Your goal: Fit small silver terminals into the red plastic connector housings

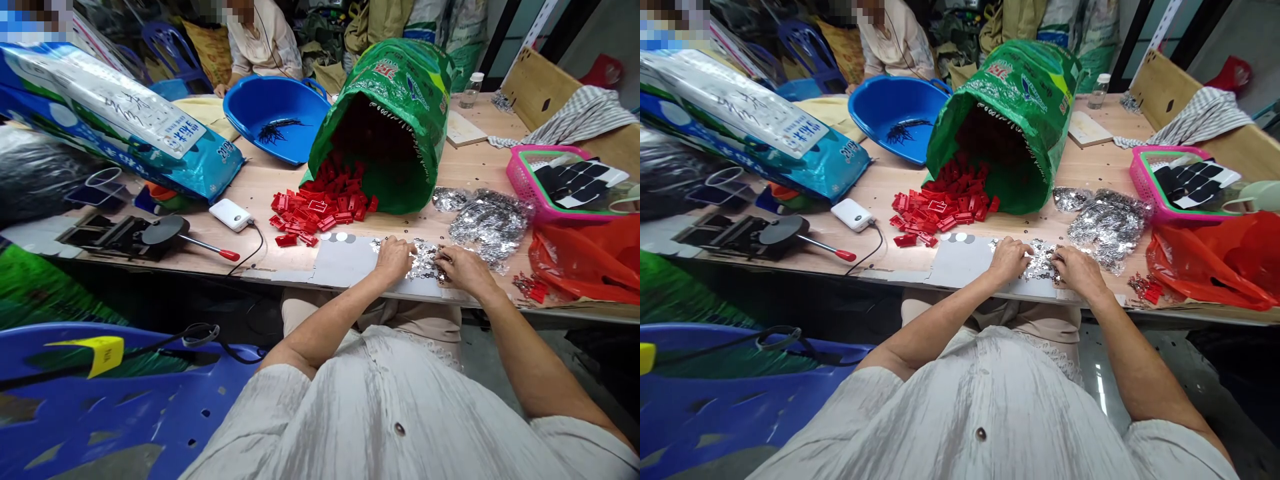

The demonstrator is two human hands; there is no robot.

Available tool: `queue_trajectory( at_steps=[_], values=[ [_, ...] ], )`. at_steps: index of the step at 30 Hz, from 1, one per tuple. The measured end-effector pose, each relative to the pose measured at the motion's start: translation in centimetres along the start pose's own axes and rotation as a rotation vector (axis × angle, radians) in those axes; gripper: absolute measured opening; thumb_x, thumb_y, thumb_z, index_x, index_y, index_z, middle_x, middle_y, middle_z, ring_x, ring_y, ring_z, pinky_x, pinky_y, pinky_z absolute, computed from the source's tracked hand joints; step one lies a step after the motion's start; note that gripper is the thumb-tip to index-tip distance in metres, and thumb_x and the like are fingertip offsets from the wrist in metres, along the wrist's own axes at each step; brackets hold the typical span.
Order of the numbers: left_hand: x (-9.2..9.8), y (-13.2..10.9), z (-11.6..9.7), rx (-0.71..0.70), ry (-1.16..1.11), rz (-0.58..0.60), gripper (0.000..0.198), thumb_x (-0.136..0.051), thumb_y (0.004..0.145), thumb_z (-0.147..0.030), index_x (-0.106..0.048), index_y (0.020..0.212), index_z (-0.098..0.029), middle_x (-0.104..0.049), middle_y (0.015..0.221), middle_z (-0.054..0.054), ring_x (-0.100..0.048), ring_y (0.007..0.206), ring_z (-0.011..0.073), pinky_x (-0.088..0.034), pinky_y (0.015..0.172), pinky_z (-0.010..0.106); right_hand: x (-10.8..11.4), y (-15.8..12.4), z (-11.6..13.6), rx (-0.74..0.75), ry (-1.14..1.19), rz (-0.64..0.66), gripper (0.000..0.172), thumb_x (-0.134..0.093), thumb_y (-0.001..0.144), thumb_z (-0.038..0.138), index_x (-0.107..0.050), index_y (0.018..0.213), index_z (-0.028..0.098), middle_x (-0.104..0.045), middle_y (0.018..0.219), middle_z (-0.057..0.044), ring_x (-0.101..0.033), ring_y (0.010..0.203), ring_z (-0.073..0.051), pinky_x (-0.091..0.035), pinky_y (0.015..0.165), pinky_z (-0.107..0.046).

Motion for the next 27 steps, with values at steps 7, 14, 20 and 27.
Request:
queue_trajectory(
  at_steps=[7, 14, 20, 27],
  values=[
    [-0.1, -1.5, -0.2, -0.101, -0.051, 0.017, 0.018, -0.060, 0.086, -0.027, -0.073, 0.098, -0.026, -0.070, 0.097, 0.005, -0.051, 0.103, 0.0242, -0.036, 0.094, 0.038, -0.5, -1.1, 0.7, 0.062, 0.031, 0.048, 0.014, -0.054, 0.089, 0.029, -0.067, 0.088, 0.024, -0.069, 0.093, -0.003, -0.062, 0.086, -0.021, -0.040, 0.069, -0.029],
    [-0.5, -2.3, -1.1, -0.144, -0.020, 0.000, 0.017, -0.060, 0.086, -0.027, -0.073, 0.097, -0.025, -0.069, 0.098, 0.006, -0.051, 0.102, 0.0251, -0.036, 0.093, 0.039, -0.5, -1.6, 1.0, 0.095, 0.123, 0.047, 0.019, -0.051, 0.092, 0.029, -0.068, 0.099, 0.024, -0.069, 0.100, -0.005, -0.063, 0.091, -0.021, -0.043, 0.077, -0.030],
    [0.3, -2.7, 0.0, -0.056, -0.050, -0.007, 0.021, -0.057, 0.087, -0.024, -0.073, 0.100, -0.025, -0.070, 0.099, 0.005, -0.051, 0.104, 0.0240, -0.036, 0.095, 0.038, -1.1, -2.2, 1.4, 0.098, 0.118, 0.085, 0.013, -0.055, 0.088, 0.027, -0.067, 0.095, 0.025, -0.068, 0.100, -0.004, -0.062, 0.091, -0.021, -0.043, 0.074, -0.030],
    [1.4, -3.7, 1.7, 0.027, -0.095, -0.074, 0.021, -0.056, 0.087, -0.021, -0.072, 0.099, -0.026, -0.070, 0.100, 0.004, -0.051, 0.105, 0.0235, -0.037, 0.093, 0.037, -1.5, -2.6, 2.1, 0.111, 0.116, 0.013, 0.008, -0.055, 0.088, 0.027, -0.063, 0.087, 0.023, -0.067, 0.092, -0.004, -0.062, 0.085, -0.019, -0.042, 0.071, -0.029]
  ],
)
Point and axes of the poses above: each hand's wrist, its own y-axis towards the middle knuckle, its own x-axis out of the back of the hand, z = x × y, the point moved 5 cm from there along y, towards the middle knuckle
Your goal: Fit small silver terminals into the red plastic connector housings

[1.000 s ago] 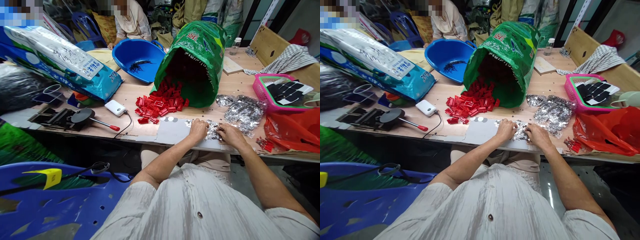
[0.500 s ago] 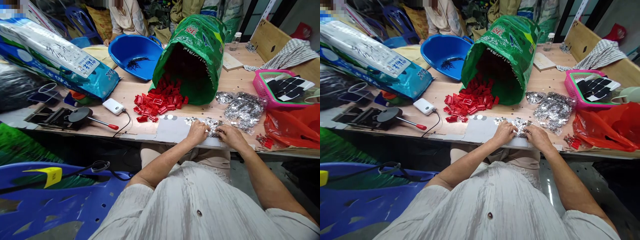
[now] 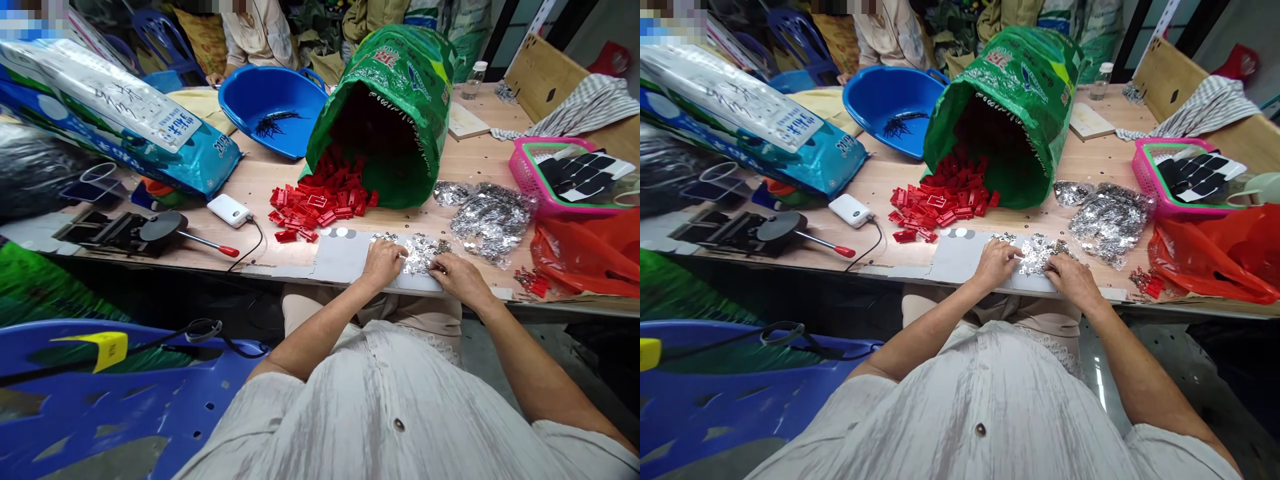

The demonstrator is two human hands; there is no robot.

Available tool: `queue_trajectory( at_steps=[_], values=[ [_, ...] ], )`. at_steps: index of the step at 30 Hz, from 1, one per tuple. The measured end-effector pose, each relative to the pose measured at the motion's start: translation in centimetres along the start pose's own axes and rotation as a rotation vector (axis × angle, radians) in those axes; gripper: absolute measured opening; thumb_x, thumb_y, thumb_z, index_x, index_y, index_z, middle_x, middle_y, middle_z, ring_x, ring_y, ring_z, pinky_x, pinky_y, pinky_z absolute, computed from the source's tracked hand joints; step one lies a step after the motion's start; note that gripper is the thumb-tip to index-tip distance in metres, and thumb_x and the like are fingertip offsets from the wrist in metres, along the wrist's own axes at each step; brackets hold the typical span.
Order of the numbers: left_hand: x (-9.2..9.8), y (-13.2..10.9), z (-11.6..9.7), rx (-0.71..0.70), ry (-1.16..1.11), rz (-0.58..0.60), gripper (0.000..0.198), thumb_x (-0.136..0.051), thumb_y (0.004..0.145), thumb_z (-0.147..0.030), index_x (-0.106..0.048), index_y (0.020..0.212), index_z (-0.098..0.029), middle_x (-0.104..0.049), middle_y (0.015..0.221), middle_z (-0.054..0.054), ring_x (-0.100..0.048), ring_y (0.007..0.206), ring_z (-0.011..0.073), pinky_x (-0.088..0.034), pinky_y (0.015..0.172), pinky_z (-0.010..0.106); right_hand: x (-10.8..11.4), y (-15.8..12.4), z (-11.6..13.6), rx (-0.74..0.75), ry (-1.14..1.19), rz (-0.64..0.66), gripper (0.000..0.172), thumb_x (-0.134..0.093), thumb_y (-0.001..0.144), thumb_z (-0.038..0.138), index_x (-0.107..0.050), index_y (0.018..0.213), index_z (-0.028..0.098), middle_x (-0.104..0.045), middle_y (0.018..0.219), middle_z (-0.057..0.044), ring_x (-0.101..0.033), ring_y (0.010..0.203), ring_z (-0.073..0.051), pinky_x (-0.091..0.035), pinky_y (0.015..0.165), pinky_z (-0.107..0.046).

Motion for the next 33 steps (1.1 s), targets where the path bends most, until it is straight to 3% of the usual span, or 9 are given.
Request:
queue_trajectory(
  at_steps=[4, 9, 22, 27, 33],
  values=[
    [-0.5, -1.0, 0.1, -0.014, -0.021, 0.002, 0.017, -0.061, 0.086, -0.027, -0.072, 0.099, -0.026, -0.070, 0.094, 0.002, -0.052, 0.102, 0.0232, -0.038, 0.091, 0.037, -0.5, -0.9, 0.6, -0.004, -0.024, -0.141, 0.009, -0.054, 0.090, 0.026, -0.063, 0.090, 0.024, -0.069, 0.092, -0.002, -0.063, 0.082, -0.019, -0.041, 0.066, -0.028],
    [-1.4, -1.9, 0.1, -0.020, -0.021, 0.006, 0.013, -0.067, 0.083, -0.029, -0.072, 0.094, -0.025, -0.070, 0.094, 0.002, -0.052, 0.103, 0.0235, -0.037, 0.089, 0.037, -1.2, -2.2, 1.4, 0.045, -0.025, -0.297, 0.015, -0.050, 0.093, 0.021, -0.065, 0.096, 0.023, -0.071, 0.101, -0.004, -0.066, 0.091, -0.019, -0.046, 0.073, -0.028],
    [-1.9, -1.3, 0.1, -0.006, -0.031, -0.010, 0.014, -0.066, 0.084, -0.032, -0.071, 0.095, -0.024, -0.071, 0.095, 0.003, -0.053, 0.102, 0.0231, -0.037, 0.090, 0.037, -1.8, -4.6, 1.9, 0.142, -0.084, -0.315, 0.033, -0.048, 0.090, 0.009, -0.068, 0.111, 0.024, -0.069, 0.117, -0.003, -0.065, 0.106, -0.020, -0.050, 0.091, -0.033],
    [-0.8, -0.6, 1.3, 0.097, -0.044, -0.063, 0.022, -0.063, 0.087, -0.029, -0.067, 0.109, -0.025, -0.071, 0.099, 0.002, -0.052, 0.102, 0.0220, -0.038, 0.090, 0.035, -0.8, -4.3, 1.1, 0.089, 0.017, -0.360, 0.026, -0.049, 0.092, 0.017, -0.068, 0.109, 0.024, -0.071, 0.113, -0.004, -0.066, 0.105, -0.020, -0.051, 0.090, -0.032],
    [-0.8, 0.9, 1.6, 0.104, 0.067, -0.027, 0.020, -0.059, 0.088, -0.024, -0.070, 0.105, -0.024, -0.070, 0.108, 0.004, -0.050, 0.108, 0.0250, -0.038, 0.092, 0.038, 1.0, -3.1, -1.1, 0.001, 0.084, -0.428, 0.022, -0.051, 0.093, 0.025, -0.069, 0.106, 0.023, -0.072, 0.108, -0.004, -0.067, 0.101, -0.020, -0.051, 0.089, -0.032]
  ],
)
Point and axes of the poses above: each hand's wrist, its own y-axis towards the middle knuckle, its own x-axis out of the back of the hand, z = x × y, the point moved 5 cm from there along y, towards the middle knuckle
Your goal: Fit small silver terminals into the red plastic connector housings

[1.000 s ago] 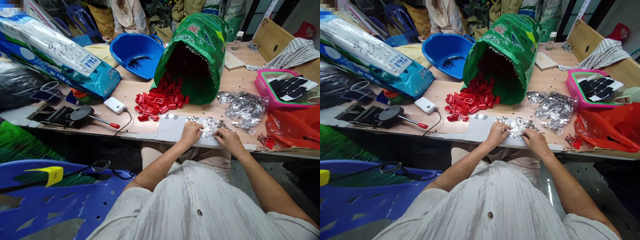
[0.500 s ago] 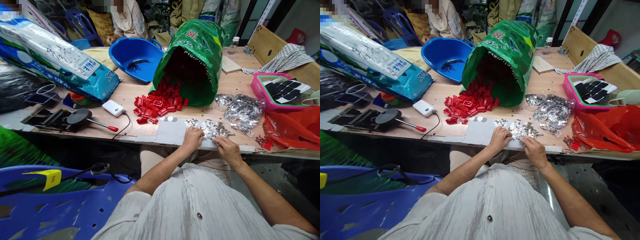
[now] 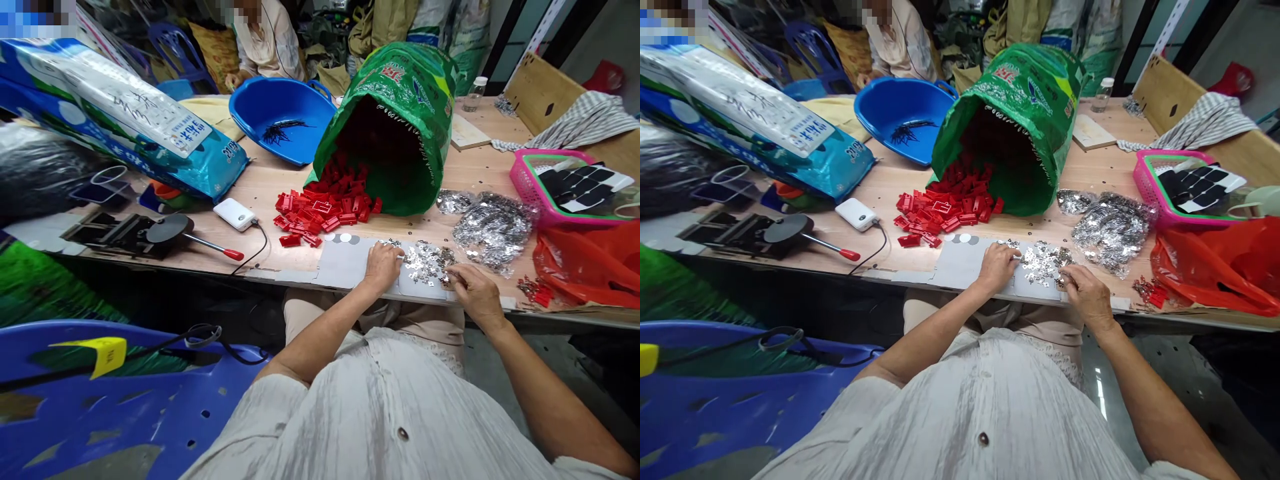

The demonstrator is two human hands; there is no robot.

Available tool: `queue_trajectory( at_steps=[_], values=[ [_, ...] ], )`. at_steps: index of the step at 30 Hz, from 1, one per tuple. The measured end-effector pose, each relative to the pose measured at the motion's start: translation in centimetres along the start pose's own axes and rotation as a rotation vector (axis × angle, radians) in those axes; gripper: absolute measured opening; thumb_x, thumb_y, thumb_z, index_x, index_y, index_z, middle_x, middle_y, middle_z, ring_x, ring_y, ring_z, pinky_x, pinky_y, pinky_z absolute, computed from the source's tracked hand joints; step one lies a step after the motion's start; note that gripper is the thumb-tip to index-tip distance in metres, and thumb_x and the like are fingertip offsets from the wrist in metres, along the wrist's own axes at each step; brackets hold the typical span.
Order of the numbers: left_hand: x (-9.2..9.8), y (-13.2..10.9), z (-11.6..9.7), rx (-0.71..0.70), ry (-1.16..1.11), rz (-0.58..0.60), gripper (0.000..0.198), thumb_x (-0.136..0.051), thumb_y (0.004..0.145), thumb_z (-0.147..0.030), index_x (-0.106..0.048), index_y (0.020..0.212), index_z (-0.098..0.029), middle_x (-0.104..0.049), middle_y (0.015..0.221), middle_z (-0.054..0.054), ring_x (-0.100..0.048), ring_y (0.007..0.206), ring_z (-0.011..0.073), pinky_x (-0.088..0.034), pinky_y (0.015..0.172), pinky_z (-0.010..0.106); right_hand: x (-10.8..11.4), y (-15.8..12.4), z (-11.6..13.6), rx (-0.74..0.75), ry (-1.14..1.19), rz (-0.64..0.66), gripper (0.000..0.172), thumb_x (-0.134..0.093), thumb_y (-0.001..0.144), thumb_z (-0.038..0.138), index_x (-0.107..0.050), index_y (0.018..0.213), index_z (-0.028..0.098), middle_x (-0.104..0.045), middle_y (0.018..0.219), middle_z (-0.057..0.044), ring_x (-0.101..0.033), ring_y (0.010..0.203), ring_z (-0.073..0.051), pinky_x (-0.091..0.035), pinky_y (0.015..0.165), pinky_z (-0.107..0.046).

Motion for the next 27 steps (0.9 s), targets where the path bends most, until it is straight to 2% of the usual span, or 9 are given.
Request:
queue_trajectory(
  at_steps=[5, 10, 15, 20, 24, 27],
  values=[
    [-0.4, 0.5, -0.4, -0.025, 0.038, 0.007, 0.016, -0.060, 0.088, -0.029, -0.072, 0.098, -0.024, -0.070, 0.104, 0.005, -0.050, 0.106, 0.0258, -0.038, 0.091, 0.040, 0.7, 0.9, -1.2, -0.029, -0.037, -0.025, 0.022, -0.051, 0.094, 0.029, -0.069, 0.104, 0.022, -0.073, 0.104, -0.005, -0.067, 0.096, -0.022, -0.051, 0.085, -0.035],
    [-0.5, 0.5, -0.5, -0.022, 0.028, 0.003, 0.011, -0.061, 0.086, -0.026, -0.072, 0.090, -0.023, -0.070, 0.100, 0.004, -0.051, 0.104, 0.0252, -0.037, 0.089, 0.039, 0.9, 1.6, -2.3, -0.073, -0.047, -0.039, 0.023, -0.052, 0.093, 0.031, -0.070, 0.104, 0.022, -0.072, 0.106, -0.006, -0.067, 0.095, -0.022, -0.051, 0.083, -0.034],
    [-0.3, 0.6, -0.6, -0.030, 0.030, 0.000, 0.012, -0.061, 0.086, -0.026, -0.072, 0.089, -0.023, -0.071, 0.099, 0.004, -0.051, 0.104, 0.0255, -0.037, 0.088, 0.040, 0.0, 2.7, -3.2, -0.104, -0.058, 0.059, 0.022, -0.055, 0.090, 0.033, -0.071, 0.101, 0.022, -0.073, 0.103, -0.006, -0.067, 0.092, -0.023, -0.050, 0.082, -0.035],
    [-0.2, 0.6, -0.6, -0.036, 0.031, 0.007, 0.013, -0.060, 0.087, -0.026, -0.073, 0.089, -0.023, -0.071, 0.098, 0.005, -0.051, 0.104, 0.0258, -0.037, 0.087, 0.040, -1.1, 3.9, -2.1, -0.066, -0.051, 0.166, 0.022, -0.053, 0.091, 0.033, -0.071, 0.099, 0.023, -0.073, 0.103, -0.006, -0.066, 0.093, -0.023, -0.049, 0.082, -0.035],
    [-0.1, 0.4, -0.4, -0.033, 0.041, -0.004, 0.013, -0.061, 0.088, -0.028, -0.072, 0.091, -0.023, -0.070, 0.100, 0.006, -0.050, 0.105, 0.0260, -0.036, 0.087, 0.040, -1.7, 4.9, -0.3, -0.027, -0.023, 0.209, 0.022, -0.053, 0.091, 0.032, -0.071, 0.099, 0.023, -0.072, 0.102, -0.006, -0.066, 0.093, -0.023, -0.050, 0.082, -0.035],
    [0.0, 0.3, -0.2, -0.035, 0.069, -0.008, 0.014, -0.058, 0.089, -0.026, -0.072, 0.091, -0.023, -0.069, 0.099, 0.007, -0.049, 0.104, 0.0258, -0.035, 0.087, 0.041, -1.8, 5.4, 0.1, -0.032, -0.022, 0.210, 0.023, -0.052, 0.091, 0.031, -0.071, 0.099, 0.022, -0.072, 0.102, -0.007, -0.065, 0.094, -0.022, -0.049, 0.083, -0.034]
  ],
)
Point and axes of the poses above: each hand's wrist, its own y-axis towards the middle knuckle, its own x-axis out of the back of the hand, z = x × y, the point moved 5 cm from there along y, towards the middle knuckle
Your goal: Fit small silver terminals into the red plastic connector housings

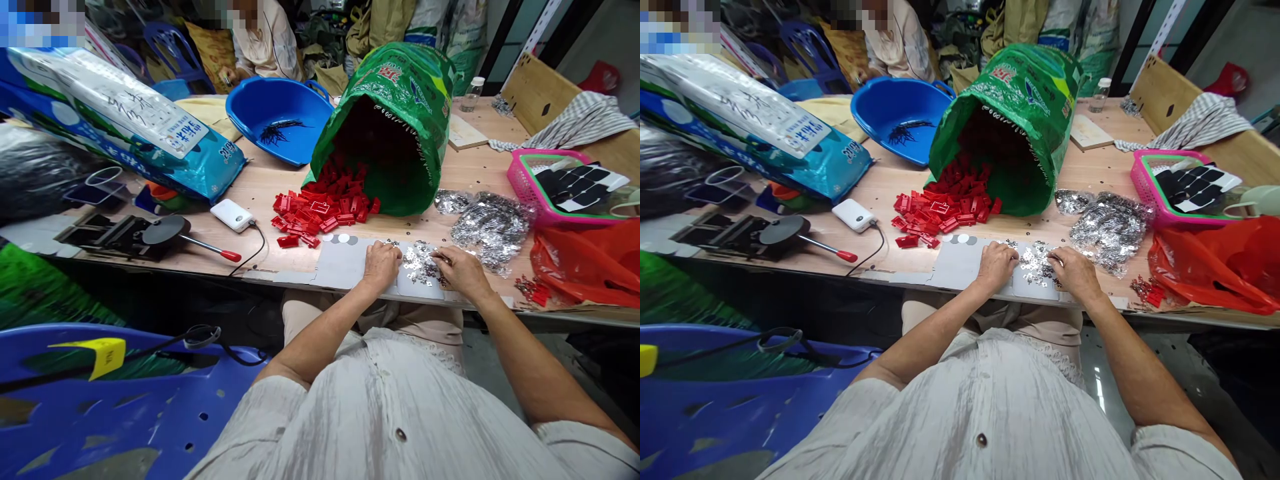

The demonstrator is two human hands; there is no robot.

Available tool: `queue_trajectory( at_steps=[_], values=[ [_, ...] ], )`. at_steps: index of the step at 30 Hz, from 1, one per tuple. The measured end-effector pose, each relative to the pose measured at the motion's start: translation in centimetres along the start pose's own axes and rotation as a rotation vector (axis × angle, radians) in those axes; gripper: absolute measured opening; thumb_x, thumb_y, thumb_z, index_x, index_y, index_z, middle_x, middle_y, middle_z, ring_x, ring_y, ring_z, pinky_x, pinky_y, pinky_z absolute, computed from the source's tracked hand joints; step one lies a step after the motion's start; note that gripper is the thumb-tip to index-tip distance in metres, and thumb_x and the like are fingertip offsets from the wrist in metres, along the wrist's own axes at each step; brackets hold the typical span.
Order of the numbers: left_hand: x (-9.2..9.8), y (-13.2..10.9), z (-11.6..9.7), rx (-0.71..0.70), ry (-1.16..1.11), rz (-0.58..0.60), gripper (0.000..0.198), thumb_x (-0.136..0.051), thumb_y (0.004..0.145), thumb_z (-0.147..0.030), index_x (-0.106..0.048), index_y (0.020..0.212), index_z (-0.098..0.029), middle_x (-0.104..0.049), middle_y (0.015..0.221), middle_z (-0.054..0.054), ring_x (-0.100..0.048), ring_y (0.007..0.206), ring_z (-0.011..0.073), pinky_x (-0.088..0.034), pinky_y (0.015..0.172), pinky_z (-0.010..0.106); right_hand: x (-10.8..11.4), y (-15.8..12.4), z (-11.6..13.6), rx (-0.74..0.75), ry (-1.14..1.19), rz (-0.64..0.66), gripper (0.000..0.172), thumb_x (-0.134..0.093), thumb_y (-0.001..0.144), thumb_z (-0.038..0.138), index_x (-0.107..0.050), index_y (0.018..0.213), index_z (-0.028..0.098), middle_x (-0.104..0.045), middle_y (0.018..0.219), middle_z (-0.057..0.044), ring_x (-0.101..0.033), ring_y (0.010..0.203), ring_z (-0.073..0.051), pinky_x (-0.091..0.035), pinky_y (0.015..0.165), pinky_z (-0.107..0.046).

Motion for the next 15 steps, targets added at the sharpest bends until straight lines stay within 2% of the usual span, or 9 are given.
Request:
queue_trajectory(
  at_steps=[10, 15],
  values=[
    [-0.1, -0.5, -0.3, -0.049, 0.002, -0.004, 0.014, -0.059, 0.088, -0.027, -0.073, 0.090, -0.023, -0.070, 0.098, 0.007, -0.050, 0.104, 0.0261, -0.035, 0.088, 0.042, 0.7, 0.1, -4.1, -0.080, -0.112, -0.016, 0.022, -0.054, 0.089, 0.030, -0.072, 0.099, 0.022, -0.072, 0.099, -0.006, -0.063, 0.091, -0.023, -0.047, 0.079, -0.035],
    [0.4, -0.6, -0.3, -0.036, -0.014, -0.020, 0.016, -0.060, 0.088, -0.033, -0.072, 0.093, -0.023, -0.070, 0.100, 0.006, -0.050, 0.105, 0.0258, -0.036, 0.087, 0.041, 0.1, 0.4, -4.1, -0.070, -0.126, 0.062, 0.019, -0.056, 0.087, 0.032, -0.073, 0.094, 0.025, -0.071, 0.092, -0.004, -0.061, 0.088, -0.022, -0.045, 0.076, -0.033]
  ],
)
Point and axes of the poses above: each hand's wrist, its own y-axis towards the middle knuckle, its own x-axis out of the back of the hand, z = x × y, the point moved 5 cm from there along y, towards the middle knuckle
